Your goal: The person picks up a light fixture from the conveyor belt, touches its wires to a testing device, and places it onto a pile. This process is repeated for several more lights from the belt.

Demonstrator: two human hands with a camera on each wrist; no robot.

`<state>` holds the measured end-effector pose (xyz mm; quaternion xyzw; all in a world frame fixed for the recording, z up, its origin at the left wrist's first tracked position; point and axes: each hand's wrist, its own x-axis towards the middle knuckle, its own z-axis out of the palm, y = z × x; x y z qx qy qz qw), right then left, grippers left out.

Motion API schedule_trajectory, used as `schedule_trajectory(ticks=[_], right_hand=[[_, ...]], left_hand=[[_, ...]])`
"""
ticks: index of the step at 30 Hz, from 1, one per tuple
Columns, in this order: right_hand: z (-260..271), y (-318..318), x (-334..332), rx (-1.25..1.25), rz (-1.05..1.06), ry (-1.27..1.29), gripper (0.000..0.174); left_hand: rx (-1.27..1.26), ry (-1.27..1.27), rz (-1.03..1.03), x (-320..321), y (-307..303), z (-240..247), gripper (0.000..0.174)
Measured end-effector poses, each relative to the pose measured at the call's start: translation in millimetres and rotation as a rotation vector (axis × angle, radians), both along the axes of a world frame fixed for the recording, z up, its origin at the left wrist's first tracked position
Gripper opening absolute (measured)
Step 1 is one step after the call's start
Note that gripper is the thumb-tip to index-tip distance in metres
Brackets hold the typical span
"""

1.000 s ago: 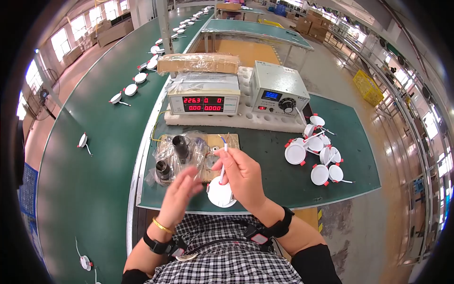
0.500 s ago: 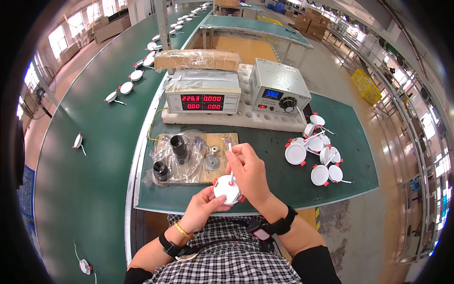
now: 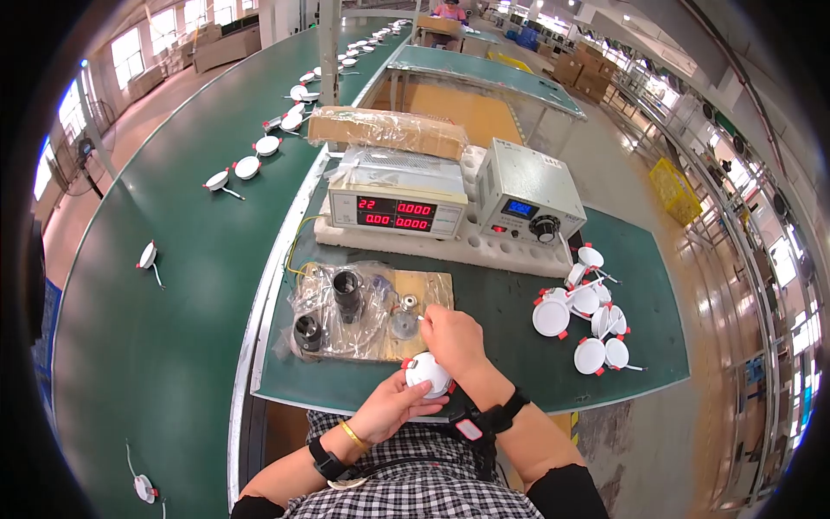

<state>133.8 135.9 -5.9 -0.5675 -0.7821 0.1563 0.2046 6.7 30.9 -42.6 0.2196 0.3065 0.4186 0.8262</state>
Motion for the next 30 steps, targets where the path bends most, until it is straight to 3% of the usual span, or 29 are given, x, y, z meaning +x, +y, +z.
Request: schedule_trajectory(ticks=[13,30], right_hand=[[5,1,-2,0.032,0.064,-0.070,0.017],[-2,3,-3,0.099,0.088,-0.070,0.015]], left_hand=[[-0.107,-0.121,-0.002,-1,3,-7,0.040],[-0.042,0.042,0.022,5,1,-4,0.034]])
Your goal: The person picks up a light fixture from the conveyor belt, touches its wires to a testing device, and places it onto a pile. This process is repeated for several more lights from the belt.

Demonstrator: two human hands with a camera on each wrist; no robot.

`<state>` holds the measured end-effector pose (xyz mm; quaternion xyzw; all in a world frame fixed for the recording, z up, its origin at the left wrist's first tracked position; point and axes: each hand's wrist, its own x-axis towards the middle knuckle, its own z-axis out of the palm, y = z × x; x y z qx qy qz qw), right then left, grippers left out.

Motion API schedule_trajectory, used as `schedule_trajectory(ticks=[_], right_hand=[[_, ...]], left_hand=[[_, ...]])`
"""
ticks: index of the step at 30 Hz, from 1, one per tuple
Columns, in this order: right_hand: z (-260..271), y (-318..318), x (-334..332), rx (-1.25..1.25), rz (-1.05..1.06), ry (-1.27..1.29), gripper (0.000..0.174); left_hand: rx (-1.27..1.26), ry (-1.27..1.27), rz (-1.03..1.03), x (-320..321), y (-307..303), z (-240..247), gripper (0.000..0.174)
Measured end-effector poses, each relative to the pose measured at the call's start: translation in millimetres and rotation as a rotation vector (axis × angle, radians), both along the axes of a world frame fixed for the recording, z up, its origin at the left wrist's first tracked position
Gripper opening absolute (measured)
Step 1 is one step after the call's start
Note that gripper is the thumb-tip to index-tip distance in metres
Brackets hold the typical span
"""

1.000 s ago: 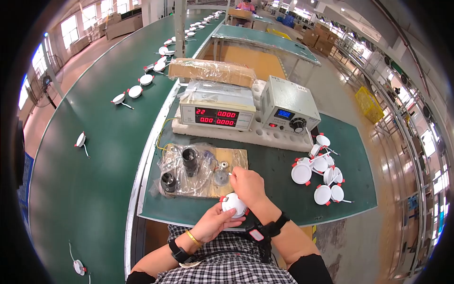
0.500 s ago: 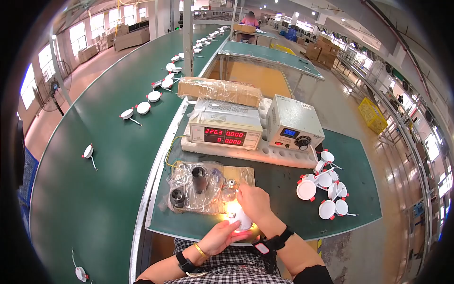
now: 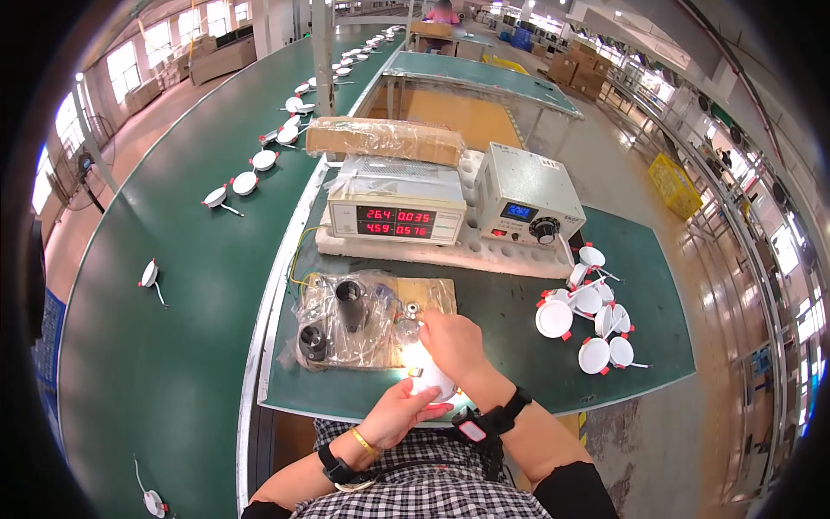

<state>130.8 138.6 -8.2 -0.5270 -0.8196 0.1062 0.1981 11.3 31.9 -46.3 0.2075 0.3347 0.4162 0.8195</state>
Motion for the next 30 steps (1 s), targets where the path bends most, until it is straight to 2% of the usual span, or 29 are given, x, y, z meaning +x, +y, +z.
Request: schedule_trajectory(ticks=[30], right_hand=[[3.6,-1.7,-2.9,-0.024,-0.009,-0.003,0.013]], left_hand=[[0.053,0.077,-0.033,3.9,1.6,-0.6,0.035]])
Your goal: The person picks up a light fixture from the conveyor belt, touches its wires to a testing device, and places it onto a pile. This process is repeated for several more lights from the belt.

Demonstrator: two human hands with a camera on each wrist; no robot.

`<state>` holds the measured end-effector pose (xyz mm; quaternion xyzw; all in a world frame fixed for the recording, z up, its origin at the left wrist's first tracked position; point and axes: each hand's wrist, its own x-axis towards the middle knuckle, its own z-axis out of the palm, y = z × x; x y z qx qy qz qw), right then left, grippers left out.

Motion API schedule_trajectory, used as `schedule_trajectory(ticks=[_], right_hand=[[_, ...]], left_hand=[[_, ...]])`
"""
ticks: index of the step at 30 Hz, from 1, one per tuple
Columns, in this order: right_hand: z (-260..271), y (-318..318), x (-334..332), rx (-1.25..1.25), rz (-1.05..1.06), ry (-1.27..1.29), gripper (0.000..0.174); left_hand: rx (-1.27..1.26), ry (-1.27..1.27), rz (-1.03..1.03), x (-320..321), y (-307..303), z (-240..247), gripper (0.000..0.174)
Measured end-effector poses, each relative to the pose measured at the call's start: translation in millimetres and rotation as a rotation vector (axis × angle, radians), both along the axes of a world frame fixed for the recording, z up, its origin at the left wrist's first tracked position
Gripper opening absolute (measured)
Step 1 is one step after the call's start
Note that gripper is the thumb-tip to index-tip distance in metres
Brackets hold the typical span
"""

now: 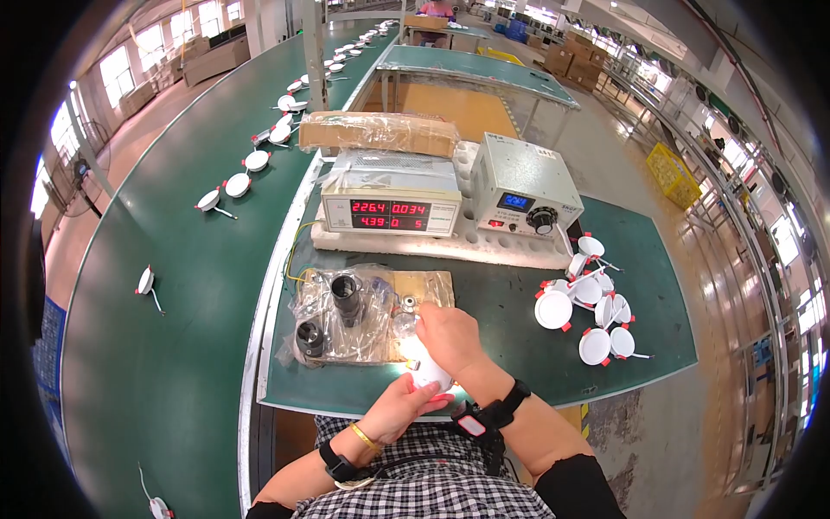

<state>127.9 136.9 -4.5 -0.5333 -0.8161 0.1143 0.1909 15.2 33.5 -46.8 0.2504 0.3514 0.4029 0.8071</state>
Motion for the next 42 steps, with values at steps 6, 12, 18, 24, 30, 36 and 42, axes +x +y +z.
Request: schedule_trajectory(ticks=[6,12,18,24,30,36,42], right_hand=[[-2,1,0,0.008,-0.006,0.002,0.014],[0,2,-1,-0.007,-0.019,-0.004,0.014],[1,1,-1,-0.015,-0.008,-0.008,0.013],[-1,2,-1,0.000,0.003,-0.010,0.014],[0,2,-1,0.005,0.001,-0.018,0.015],[-2,4,0,0.010,-0.004,-0.022,0.015],[-2,2,1,0.036,0.011,0.045,0.016]], left_hand=[[-0.004,-0.032,0.007,-1,0,0,0.036],[-0.011,-0.002,0.008,-1,3,6,0.037],[-0.032,0.011,0.011,1,3,0,0.036],[-0.029,0.009,0.007,1,3,-2,0.035],[-0.023,-0.013,0.003,1,4,-5,0.035],[-0.022,-0.016,-0.006,0,4,-1,0.035],[-0.045,-0.024,-0.001,0,4,-2,0.034]])
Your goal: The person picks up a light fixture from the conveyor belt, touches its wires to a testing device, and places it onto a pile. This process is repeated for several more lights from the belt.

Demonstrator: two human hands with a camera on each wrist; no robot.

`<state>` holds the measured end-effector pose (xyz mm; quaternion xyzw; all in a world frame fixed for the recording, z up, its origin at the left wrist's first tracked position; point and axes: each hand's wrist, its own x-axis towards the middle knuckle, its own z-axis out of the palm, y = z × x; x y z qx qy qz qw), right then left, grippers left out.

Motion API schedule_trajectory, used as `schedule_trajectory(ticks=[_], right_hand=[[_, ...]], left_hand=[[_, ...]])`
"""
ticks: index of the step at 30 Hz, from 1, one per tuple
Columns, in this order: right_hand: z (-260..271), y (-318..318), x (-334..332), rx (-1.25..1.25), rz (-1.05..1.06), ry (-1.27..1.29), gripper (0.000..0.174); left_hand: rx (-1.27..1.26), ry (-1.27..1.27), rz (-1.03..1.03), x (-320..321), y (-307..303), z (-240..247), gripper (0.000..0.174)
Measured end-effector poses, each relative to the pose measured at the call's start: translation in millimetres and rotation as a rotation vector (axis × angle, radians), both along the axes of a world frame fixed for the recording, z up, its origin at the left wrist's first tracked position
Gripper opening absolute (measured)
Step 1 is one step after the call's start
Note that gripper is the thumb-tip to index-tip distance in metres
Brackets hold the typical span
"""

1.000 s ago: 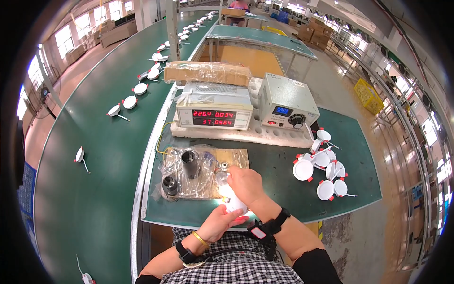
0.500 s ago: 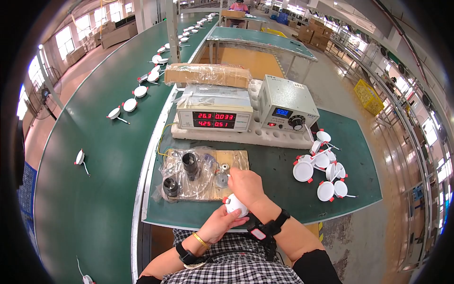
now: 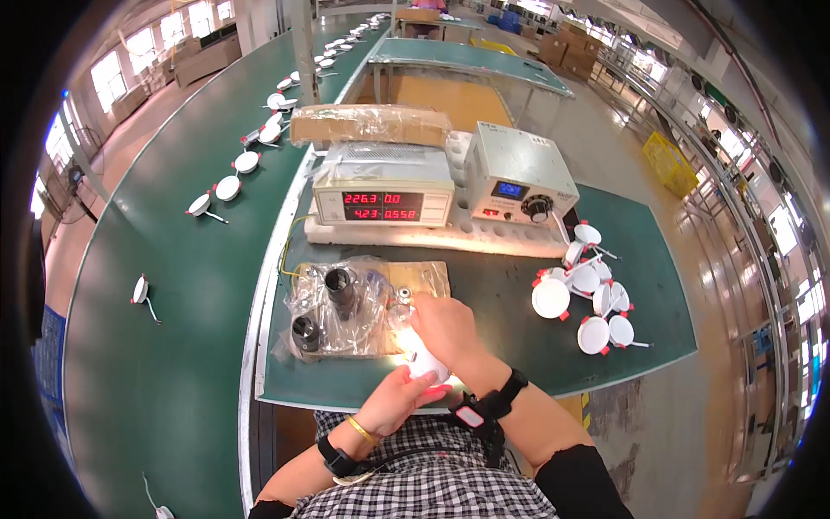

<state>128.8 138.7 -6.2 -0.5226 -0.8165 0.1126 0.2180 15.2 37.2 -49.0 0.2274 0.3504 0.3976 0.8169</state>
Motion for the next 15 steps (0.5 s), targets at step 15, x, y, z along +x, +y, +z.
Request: schedule_trajectory(ticks=[15], right_hand=[[2,-3,2,-0.066,-0.004,-0.045,0.014]], left_hand=[[0.124,0.033,-0.032,-3,-8,-2,0.037]])
